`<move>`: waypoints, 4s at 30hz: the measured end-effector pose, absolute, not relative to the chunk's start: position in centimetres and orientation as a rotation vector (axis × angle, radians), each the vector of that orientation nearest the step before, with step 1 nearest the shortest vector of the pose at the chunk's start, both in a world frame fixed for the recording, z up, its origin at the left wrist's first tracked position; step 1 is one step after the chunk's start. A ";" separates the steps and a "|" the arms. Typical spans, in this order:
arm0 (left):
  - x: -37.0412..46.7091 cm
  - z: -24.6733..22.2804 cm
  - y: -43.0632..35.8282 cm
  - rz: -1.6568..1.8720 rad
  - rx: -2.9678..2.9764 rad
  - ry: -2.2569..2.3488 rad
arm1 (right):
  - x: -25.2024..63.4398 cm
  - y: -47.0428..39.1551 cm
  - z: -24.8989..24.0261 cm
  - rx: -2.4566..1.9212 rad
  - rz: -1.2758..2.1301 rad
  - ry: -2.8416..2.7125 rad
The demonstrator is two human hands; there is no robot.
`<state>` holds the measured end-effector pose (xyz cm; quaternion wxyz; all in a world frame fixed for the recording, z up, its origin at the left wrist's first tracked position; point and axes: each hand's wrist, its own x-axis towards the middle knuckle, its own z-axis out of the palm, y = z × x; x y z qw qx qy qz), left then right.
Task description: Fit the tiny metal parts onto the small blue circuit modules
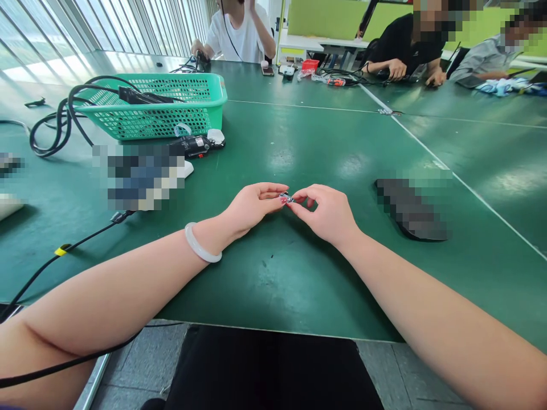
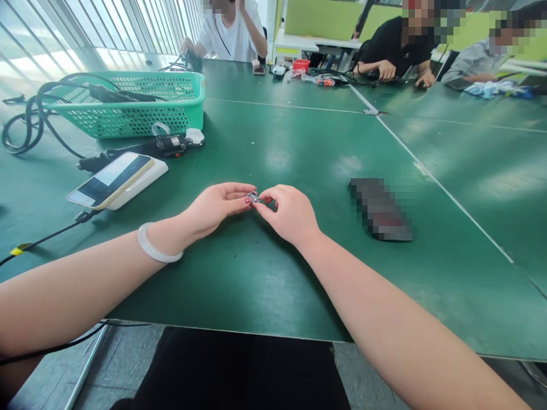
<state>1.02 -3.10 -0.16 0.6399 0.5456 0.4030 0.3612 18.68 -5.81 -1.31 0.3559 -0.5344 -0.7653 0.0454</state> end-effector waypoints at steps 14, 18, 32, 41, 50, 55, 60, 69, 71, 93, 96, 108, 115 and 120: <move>1.0 0.2 -3.5 0.810 0.926 0.919 | 16.6 -6.2 -1.6 -1.465 0.049 -1.968; 0.3 0.8 -3.4 0.775 1.053 1.036 | 17.2 -6.0 -1.7 -1.474 0.141 -1.958; -11.0 3.4 -6.8 0.303 2.224 1.971 | 19.2 -5.6 -1.5 -1.488 0.375 -1.806; -13.3 2.2 -8.2 0.351 2.199 2.143 | 19.3 -5.6 -1.2 -1.503 0.503 -1.823; -13.3 2.3 -7.5 0.334 2.052 2.232 | 19.4 -5.4 -1.3 -1.509 0.562 -1.819; -13.1 2.6 -8.1 0.429 2.067 2.246 | 19.4 -5.4 -1.2 -1.508 0.592 -1.839; -13.0 2.7 -9.1 0.546 1.924 2.284 | 19.4 -5.4 -1.2 -1.505 0.609 -1.842; -7.7 0.3 -7.0 0.763 1.687 1.689 | 19.4 -5.3 -1.2 -1.482 0.649 -1.871; -4.6 0.9 -6.5 0.748 1.662 1.508 | 19.4 -5.3 -1.2 -1.492 0.641 -1.884; 1.0 0.4 -2.9 0.857 0.924 1.024 | 21.3 -5.1 -0.2 -1.577 0.806 -2.012; 0.9 0.4 -2.9 0.839 0.934 1.011 | 21.1 -5.0 -0.3 -1.572 0.792 -1.971; 1.5 0.6 -3.9 0.658 1.214 0.896 | 18.6 -6.4 -0.1 -1.298 0.908 -1.532; 1.3 0.4 -4.0 0.672 1.357 0.943 | 17.9 -6.6 -0.1 -1.369 0.738 -1.578; 1.1 0.1 -4.0 0.664 1.435 1.003 | 17.7 -6.8 0.1 -1.371 0.717 -1.575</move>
